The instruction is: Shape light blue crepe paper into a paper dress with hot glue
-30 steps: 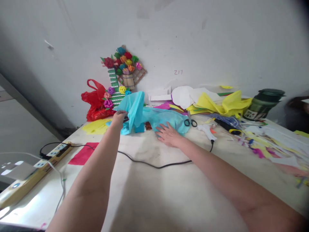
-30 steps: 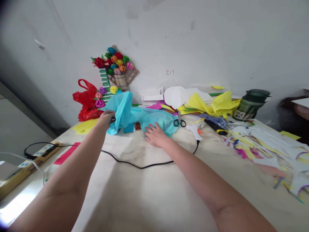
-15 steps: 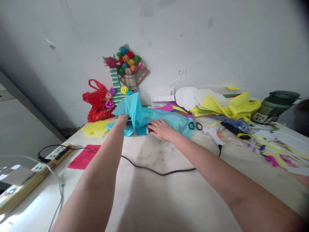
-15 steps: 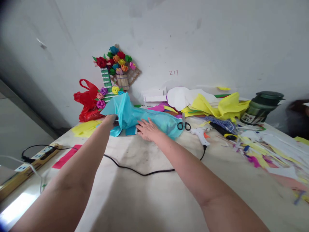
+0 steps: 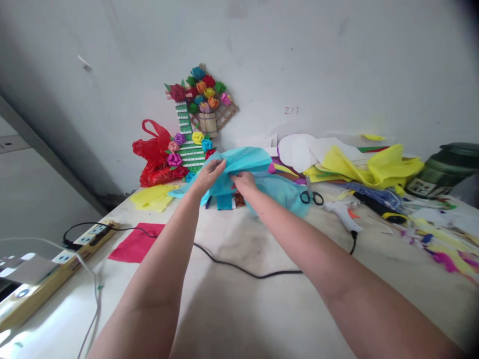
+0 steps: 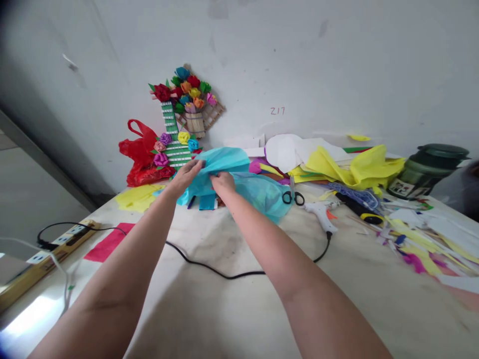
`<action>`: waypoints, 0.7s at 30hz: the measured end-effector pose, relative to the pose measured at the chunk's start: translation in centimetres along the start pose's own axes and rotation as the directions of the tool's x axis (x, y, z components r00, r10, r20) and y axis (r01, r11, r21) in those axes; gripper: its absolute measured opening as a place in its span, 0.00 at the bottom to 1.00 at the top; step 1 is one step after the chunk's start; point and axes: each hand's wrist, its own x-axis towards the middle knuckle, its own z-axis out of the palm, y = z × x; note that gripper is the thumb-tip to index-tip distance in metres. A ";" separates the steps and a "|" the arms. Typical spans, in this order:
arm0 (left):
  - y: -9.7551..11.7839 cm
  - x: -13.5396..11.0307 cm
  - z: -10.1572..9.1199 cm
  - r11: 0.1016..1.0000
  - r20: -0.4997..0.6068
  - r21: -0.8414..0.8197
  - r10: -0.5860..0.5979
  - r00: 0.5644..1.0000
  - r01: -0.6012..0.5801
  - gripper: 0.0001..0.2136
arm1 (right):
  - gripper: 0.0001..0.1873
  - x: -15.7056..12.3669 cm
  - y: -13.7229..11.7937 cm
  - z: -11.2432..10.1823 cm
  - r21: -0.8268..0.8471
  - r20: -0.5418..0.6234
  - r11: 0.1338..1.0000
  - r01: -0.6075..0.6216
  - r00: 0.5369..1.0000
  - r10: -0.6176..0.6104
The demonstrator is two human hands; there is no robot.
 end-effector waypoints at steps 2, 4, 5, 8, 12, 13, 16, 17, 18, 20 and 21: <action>-0.2 -0.5 -0.4 0.982 0.096 0.137 0.121 0.988 -0.133 0.24 | 0.12 0.4 0.1 0.0 0.087 -0.064 0.996 -0.034 0.997 0.039; -1.2 -1.2 -0.8 0.910 0.093 0.372 0.159 0.983 -0.182 0.32 | 0.11 0.4 -0.3 -0.2 0.200 -0.120 0.977 -0.070 0.988 0.096; -2.0 -1.5 -0.9 0.852 0.052 0.495 0.168 0.984 -0.172 0.33 | 0.10 0.4 -0.6 -0.4 0.257 -0.141 0.962 -0.091 0.981 0.130; -4.7 -2.2 -1.2 0.716 -0.115 0.693 0.223 0.968 -0.083 0.21 | 0.09 0.1 -1.6 -1.0 0.361 -0.162 0.926 -0.113 0.970 0.181; -6.9 -1.7 -1.8 0.710 -0.216 0.702 0.294 0.931 -0.061 0.11 | 0.12 0.3 -1.8 -2.1 0.210 -0.204 0.977 -0.029 0.976 0.073; -7.1 -1.3 -2.0 0.723 -0.206 0.685 0.308 0.929 -0.088 0.10 | 0.13 0.6 -1.6 -2.5 0.143 -0.225 0.990 -0.008 0.974 0.040; -7.2 -0.3 -2.7 0.751 -0.127 0.639 0.316 0.940 -0.167 0.08 | 0.15 1.6 -1.1 -3.5 0.032 -0.282 0.999 0.008 0.960 0.001; -7.1 -0.1 -3.0 0.757 -0.114 0.633 0.296 0.948 -0.160 0.08 | 0.15 2.0 -1.0 -3.7 0.041 -0.294 0.999 -0.001 0.956 0.013; -7.0 0.1 -3.2 0.762 -0.121 0.634 0.265 0.957 -0.131 0.10 | 0.15 2.3 -1.0 -3.8 0.070 -0.301 0.997 -0.016 0.953 0.036; -6.9 0.3 -3.6 0.760 -0.184 0.650 0.189 0.965 -0.025 0.13 | 0.16 3.0 -1.1 -3.8 0.174 -0.297 0.982 -0.068 0.948 0.118; -6.9 0.4 -3.8 0.751 -0.220 0.660 0.155 0.963 0.030 0.14 | 0.16 3.3 -1.2 -3.8 0.237 -0.277 0.967 -0.098 0.947 0.164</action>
